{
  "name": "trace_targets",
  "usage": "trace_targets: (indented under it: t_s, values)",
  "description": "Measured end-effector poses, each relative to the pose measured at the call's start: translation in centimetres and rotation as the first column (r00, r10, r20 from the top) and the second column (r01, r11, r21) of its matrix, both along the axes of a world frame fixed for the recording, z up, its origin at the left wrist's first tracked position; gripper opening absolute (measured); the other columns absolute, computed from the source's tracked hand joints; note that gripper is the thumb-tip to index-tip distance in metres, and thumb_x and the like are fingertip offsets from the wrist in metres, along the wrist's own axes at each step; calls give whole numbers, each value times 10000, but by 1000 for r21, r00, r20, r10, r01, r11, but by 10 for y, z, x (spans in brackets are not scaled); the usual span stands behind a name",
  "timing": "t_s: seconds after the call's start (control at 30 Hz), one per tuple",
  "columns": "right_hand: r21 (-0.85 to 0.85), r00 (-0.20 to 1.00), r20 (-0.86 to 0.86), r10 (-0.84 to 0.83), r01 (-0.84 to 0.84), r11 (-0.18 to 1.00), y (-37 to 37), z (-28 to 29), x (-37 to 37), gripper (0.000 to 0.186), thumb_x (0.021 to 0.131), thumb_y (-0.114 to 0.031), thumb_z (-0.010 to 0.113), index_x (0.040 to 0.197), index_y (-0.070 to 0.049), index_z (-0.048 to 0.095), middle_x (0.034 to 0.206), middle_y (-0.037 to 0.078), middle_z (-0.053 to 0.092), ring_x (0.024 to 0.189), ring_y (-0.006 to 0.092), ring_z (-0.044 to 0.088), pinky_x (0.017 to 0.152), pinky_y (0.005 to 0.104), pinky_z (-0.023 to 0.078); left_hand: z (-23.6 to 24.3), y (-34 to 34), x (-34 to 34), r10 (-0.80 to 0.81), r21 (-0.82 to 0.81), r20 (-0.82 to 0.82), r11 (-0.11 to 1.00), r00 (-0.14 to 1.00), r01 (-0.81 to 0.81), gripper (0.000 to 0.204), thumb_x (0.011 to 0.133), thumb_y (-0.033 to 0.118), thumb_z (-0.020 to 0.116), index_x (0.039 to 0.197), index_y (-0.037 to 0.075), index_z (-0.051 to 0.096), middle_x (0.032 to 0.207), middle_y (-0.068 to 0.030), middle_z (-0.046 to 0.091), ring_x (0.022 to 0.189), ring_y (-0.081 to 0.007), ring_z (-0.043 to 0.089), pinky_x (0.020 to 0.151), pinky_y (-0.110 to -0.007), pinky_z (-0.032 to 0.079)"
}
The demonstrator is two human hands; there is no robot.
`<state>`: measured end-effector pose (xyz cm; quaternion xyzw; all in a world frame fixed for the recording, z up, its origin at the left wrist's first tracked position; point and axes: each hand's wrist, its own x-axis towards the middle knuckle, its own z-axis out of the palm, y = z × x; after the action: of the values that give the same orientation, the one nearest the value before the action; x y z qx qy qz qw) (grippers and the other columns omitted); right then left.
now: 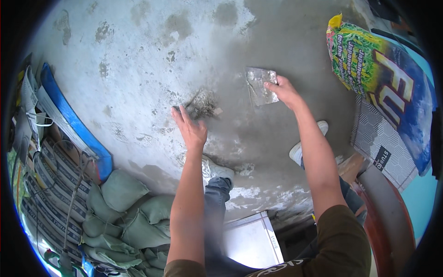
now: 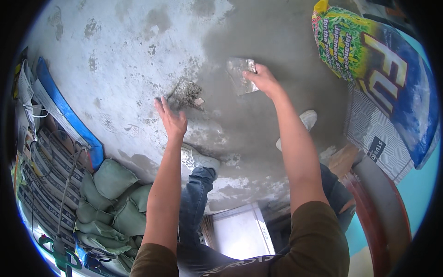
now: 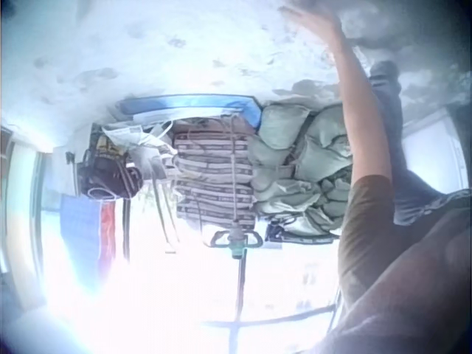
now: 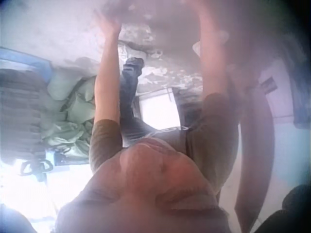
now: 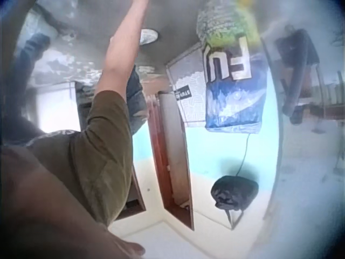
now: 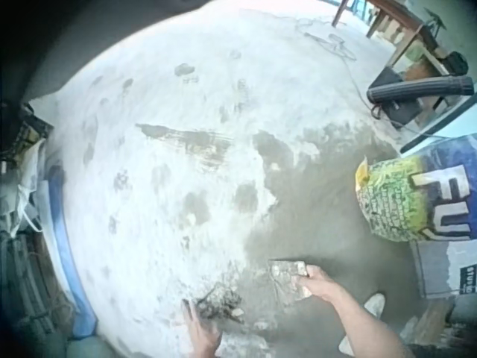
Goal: The person sweeps debris from a concrete floor, places and aligns a floor tile into a square cutout, and applies fresh concrete around the tile using a trowel.
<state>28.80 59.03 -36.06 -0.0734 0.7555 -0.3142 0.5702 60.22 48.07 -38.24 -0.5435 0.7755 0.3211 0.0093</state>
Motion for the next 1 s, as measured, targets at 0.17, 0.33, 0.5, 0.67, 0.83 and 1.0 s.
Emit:
trace_targets:
  t_s: [0.17, 0.33, 0.5, 0.67, 0.83, 1.0]
  values:
    - [-5, 994, -104, 31, -31, 999, 0, -24, 8, 297, 896, -190, 594, 1143, -25, 611, 1008, 76, 672, 914, 171, 619, 829, 332, 476, -6, 8, -12, 12, 13, -66, 1000, 998, -11, 797, 718, -2, 516, 1437, -60, 178, 1477, -341, 146, 1384, -485, 133, 1148, -486, 150]
    - [-17, 986, -149, 82, -85, 996, -2, -26, 21, 295, 897, -205, 597, 1134, -30, 618, 1001, 75, 678, 905, 172, 623, 822, 338, 476, -11, 10, -22, -24, 5, -144, 1000, 989, 25, 802, 711, -16, 499, 1432, -86, 156, 1480, -339, 140, 1385, -482, 132, 1150, -487, 143]
    - [-58, 1000, 9, 9, -9, 998, 5, -26, 0, 309, 896, -248, 620, 1090, -8, 630, 994, 51, 681, 860, 143, 624, 778, 313, 488, -10, 17, -27, 3, 53, -156, 999, 988, 5, 781, 710, -13, 485, 1414, -121, 165, 1491, -326, 122, 1388, -487, 109, 1152, -494, 135]
    - [92, 889, -110, 444, -436, 895, -24, -24, 45, 259, 881, -276, 644, 911, -19, 634, 719, 1, 581, 663, 97, 507, 609, 322, 444, -22, 14, -19, -47, -11, -257, 999, 965, 46, 862, 690, 92, 497, 1431, -117, 110, 1501, -323, 98, 1401, -477, 77, 1151, -520, 54]
    - [-11, 876, -214, 431, -444, 896, -52, -26, 133, 316, 849, -257, 653, 821, 53, 600, 656, 203, 580, 602, 143, 521, 581, 362, 445, -32, 23, -23, -9, -41, -319, 999, 948, -5, 872, 686, 125, 460, 1439, -112, 91, 1506, -321, 88, 1406, -473, 58, 1150, -521, 40]
    - [-48, 974, 82, 212, -208, 977, -39, -50, 172, 305, 866, -241, 634, 971, 46, 635, 838, 115, 660, 778, 115, 581, 684, 310, 479, -9, 12, -29, 21, -10, -426, 1000, 905, -28, 859, 698, 129, 444, 1442, -108, 85, 1505, -322, 99, 1411, -453, 82, 1159, -475, 79]
